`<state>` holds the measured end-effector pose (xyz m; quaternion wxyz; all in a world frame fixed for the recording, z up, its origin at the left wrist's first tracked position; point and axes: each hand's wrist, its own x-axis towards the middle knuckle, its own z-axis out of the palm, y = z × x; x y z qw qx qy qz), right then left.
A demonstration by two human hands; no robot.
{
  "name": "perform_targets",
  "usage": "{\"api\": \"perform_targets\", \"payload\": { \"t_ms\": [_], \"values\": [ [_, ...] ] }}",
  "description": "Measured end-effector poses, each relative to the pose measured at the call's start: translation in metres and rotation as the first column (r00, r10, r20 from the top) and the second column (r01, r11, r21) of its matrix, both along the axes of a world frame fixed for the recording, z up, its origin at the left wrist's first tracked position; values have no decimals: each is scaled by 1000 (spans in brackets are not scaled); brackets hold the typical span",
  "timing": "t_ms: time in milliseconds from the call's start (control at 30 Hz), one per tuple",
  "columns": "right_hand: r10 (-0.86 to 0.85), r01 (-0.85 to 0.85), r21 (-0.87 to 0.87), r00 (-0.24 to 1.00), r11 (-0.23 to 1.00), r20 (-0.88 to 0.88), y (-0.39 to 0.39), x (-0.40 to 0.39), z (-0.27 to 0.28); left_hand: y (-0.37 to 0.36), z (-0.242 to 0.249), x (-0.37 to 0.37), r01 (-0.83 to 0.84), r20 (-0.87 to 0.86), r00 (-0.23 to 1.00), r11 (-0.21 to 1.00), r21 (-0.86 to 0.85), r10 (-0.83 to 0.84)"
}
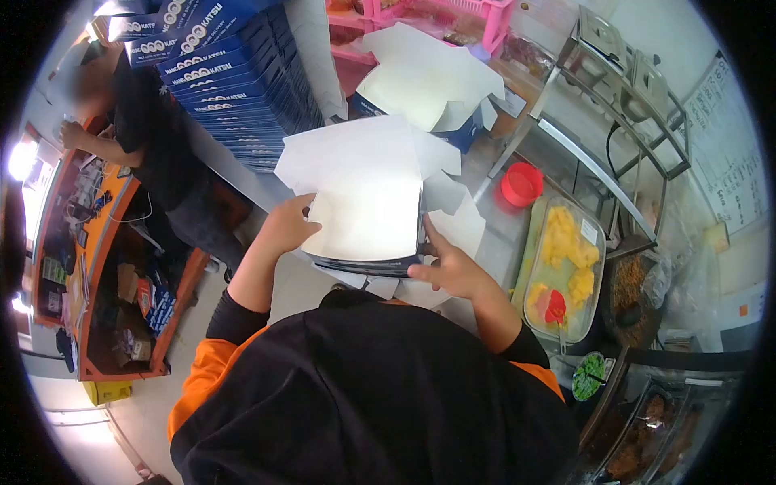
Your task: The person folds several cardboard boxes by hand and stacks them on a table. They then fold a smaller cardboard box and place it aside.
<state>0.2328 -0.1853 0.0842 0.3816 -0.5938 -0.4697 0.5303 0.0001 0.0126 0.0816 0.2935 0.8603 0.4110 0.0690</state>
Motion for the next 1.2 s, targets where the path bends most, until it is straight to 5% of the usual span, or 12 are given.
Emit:
{"api": "perform_targets", "payload": {
  "t_ms": [133,200,333,500,700,900,1000,1100,1200],
  "values": [
    [-7,-52,174,946,983,324,-4,-5,-18,7,-6,1,20,-67,998,998,62,-16],
    [-54,-103,306,885,947,463,-6,-6,-31,5,4,-1,20,-59,998,999,-37,-22],
    [-44,-114,257,842,960,538,-7,-8,-22,-2,38,0,5,-16,1000,956,-292,-10],
    [-184,-118,361,691,925,699,-6,-19,-25,7,22,-1,122,-62,990,985,-125,-130],
    [-325,-168,565,673,808,664,-7,-20,-42,-1,31,8,96,-252,963,995,-29,-100],
    [-282,-73,513,766,855,578,-12,-23,-32,-3,24,15,113,-351,934,985,127,-62],
    [-363,105,505,818,857,446,-8,-19,-9,-1,6,17,139,-310,950,942,306,-39],
    [-496,-47,698,669,715,553,12,-16,-11,6,-7,16,139,-275,961,907,397,-27],
    [-354,-110,555,665,824,658,15,-16,-28,10,-10,14,160,-290,957,894,419,-35]
  ]
}}
